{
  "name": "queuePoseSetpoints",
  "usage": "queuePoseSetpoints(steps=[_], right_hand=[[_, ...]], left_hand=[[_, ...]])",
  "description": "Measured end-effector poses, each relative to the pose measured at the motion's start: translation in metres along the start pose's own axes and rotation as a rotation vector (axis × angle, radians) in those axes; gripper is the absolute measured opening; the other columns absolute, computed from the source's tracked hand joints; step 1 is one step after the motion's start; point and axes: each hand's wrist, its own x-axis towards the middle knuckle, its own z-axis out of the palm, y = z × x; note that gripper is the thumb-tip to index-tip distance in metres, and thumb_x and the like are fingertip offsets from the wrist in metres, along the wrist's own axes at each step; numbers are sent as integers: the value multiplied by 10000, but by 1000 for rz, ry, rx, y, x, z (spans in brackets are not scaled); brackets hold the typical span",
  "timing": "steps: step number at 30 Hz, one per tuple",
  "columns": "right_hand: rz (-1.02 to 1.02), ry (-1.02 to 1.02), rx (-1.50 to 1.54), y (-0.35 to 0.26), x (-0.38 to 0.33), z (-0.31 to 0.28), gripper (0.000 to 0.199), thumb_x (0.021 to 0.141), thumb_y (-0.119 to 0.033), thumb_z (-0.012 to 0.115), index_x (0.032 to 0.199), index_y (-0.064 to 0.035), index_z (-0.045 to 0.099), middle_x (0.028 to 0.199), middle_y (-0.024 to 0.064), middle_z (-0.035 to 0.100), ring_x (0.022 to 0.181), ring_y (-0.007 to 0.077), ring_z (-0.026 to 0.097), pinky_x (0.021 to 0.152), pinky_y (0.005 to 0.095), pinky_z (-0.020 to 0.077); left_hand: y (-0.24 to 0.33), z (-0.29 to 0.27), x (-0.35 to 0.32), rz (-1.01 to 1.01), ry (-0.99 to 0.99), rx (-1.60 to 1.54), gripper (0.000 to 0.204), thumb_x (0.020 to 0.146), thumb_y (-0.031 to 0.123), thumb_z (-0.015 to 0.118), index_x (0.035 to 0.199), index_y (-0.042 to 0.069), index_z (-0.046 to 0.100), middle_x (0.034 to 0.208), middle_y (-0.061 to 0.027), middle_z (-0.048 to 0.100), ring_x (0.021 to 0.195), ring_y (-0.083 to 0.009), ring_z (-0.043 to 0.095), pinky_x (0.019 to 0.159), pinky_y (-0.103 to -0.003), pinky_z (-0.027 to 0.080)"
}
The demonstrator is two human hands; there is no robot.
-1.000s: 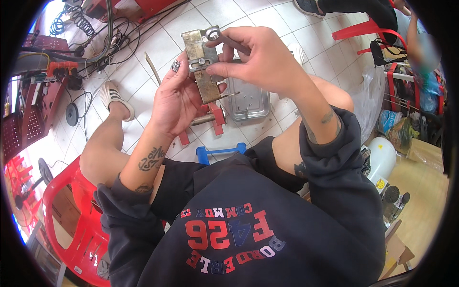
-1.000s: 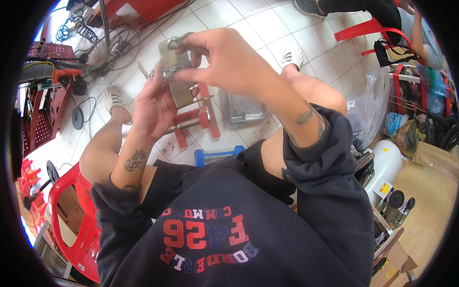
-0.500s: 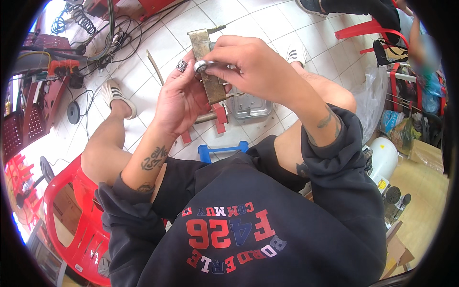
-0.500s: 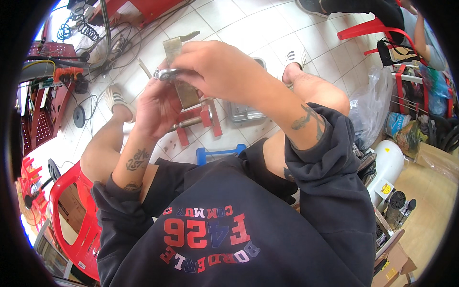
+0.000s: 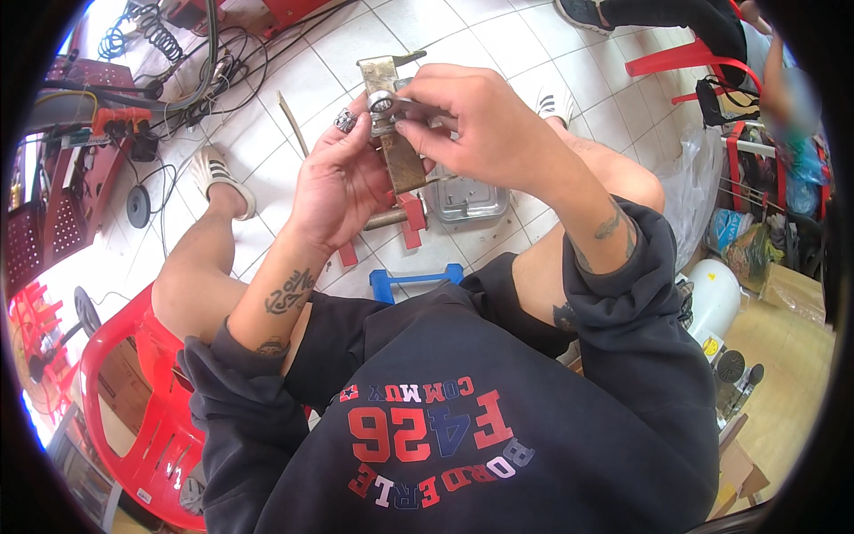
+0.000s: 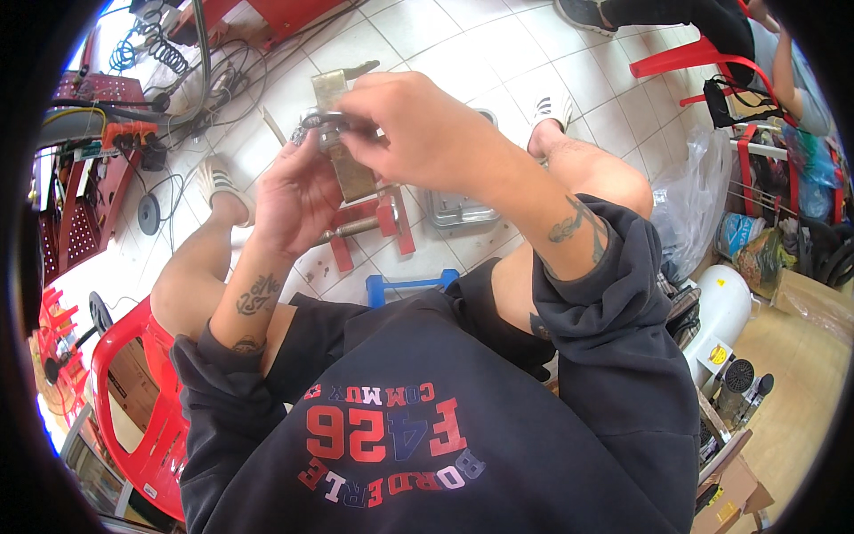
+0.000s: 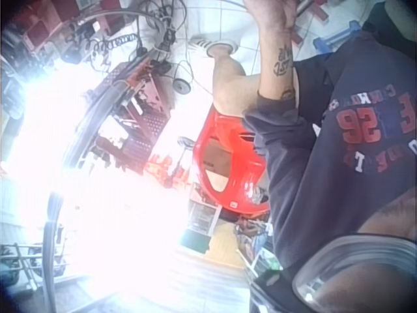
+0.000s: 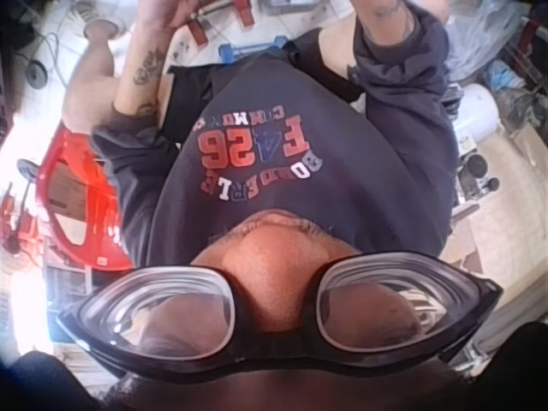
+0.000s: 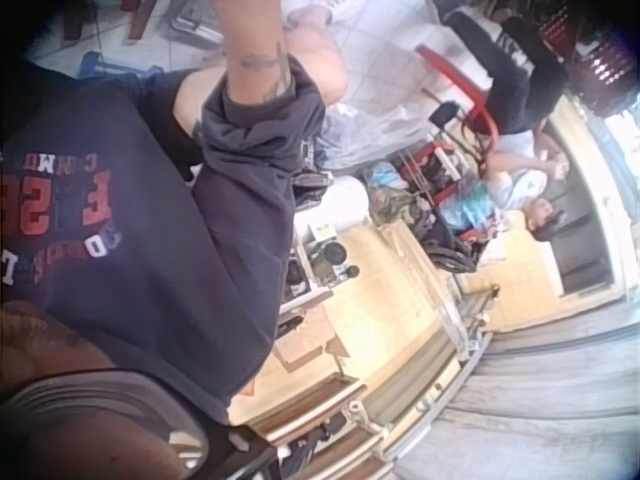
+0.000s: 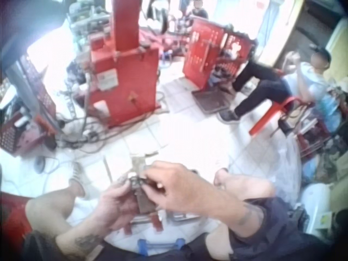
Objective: The person sits on the floor and assembles a metal bracket using a wrench and a screwdriver. They pick up a metal plate, insert a bolt, and tighten it with a wrench. They also use a screwdriver to adjust a screw on the bracket. The person handles the parts and tools directly on the floor.
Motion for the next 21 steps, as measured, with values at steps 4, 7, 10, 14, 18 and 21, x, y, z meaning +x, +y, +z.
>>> queuePoseSetpoints(steps=[4, 7, 10, 14, 18, 21], right_hand=[[-23, -4, 4, 3, 1, 0, 173, 844, -56, 722, 979, 33, 663, 832, 127, 626, 709, 231, 668, 603, 313, 527], [-67, 28, -151, 6, -1, 1, 189, 843, -96, 743, 977, 17, 671, 802, 113, 626, 691, 228, 654, 608, 322, 519], [-84, 15, -186, 4, 0, -2, 191, 839, -115, 757, 965, 3, 676, 784, 110, 625, 677, 238, 640, 607, 336, 510], [-107, 80, -70, 2, 2, -1, 201, 836, -145, 768, 946, -6, 675, 780, 120, 623, 655, 257, 619, 588, 349, 492], [-83, 40, -127, 4, -2, 1, 239, 834, -174, 775, 982, -10, 684, 789, 118, 634, 641, 245, 619, 590, 346, 498], [-65, 24, -198, 6, -1, 1, 233, 838, -161, 767, 989, -6, 679, 788, 120, 632, 636, 245, 618, 594, 343, 501]], left_hand=[[-2, 0, 0, 9, 48, 19, 446, 1085, 261, 363, 1497, 94, 329, 1345, -161, 554, 1136, -322, 645, 981, -489, 549], [-3, -2, 1, 4, -19, 55, 449, 1084, 260, 363, 1501, 96, 326, 1358, -161, 546, 1135, -325, 645, 973, -488, 549], [-1, 1, -3, -54, -16, 83, 456, 1083, 264, 364, 1505, 97, 320, 1356, -161, 550, 1133, -326, 645, 962, -484, 552], [0, 4, -2, -32, 1, 71, 462, 1081, 271, 363, 1507, 98, 315, 1347, -162, 555, 1120, -324, 651, 946, -482, 560], [0, 0, -2, -33, -9, 54, 461, 1082, 268, 354, 1508, 99, 314, 1345, -159, 557, 1127, -319, 648, 956, -487, 552], [-2, 0, -1, -59, 1, 90, 456, 1082, 266, 352, 1505, 100, 319, 1345, -157, 558, 1141, -313, 642, 967, -487, 545]])
